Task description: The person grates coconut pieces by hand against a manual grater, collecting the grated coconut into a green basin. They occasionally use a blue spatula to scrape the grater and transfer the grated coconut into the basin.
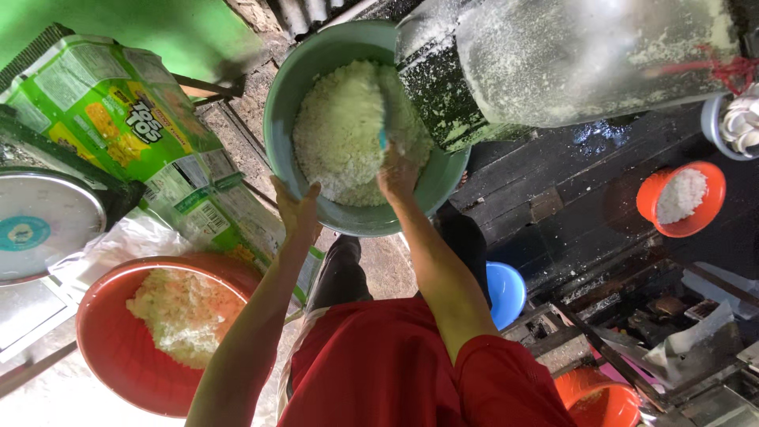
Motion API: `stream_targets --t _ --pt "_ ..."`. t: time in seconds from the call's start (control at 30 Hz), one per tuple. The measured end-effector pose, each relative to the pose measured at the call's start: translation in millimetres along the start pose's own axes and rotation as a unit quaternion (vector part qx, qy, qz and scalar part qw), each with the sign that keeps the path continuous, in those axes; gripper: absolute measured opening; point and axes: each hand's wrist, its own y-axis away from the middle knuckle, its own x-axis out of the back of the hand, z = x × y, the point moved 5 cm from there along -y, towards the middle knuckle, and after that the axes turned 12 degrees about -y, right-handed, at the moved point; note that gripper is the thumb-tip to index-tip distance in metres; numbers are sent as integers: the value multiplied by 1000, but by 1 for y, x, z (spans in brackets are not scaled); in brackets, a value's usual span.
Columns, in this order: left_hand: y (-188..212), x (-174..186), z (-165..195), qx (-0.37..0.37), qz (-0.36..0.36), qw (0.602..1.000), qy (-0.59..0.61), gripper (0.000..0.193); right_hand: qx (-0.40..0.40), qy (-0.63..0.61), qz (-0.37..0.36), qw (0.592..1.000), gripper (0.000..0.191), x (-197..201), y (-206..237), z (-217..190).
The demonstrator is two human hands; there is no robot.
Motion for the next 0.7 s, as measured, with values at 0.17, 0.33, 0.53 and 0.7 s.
stream_targets --t 0.17,0.33,0.53,0.7 --pt "5 4 9 60 -23 996 -59 107 154 120 -37 980 57 -17 24 -36" --pt "8 2 7 63 -42 996 53 109 127 37 -64 989 42 -5 55 10" --pt "7 1 -1 20 -28 996 85 108 159 214 -43 963 21 66 72 74" --pt "13 1 1 -22 6 994 -110 109 359 51 160 918 42 91 79 57"
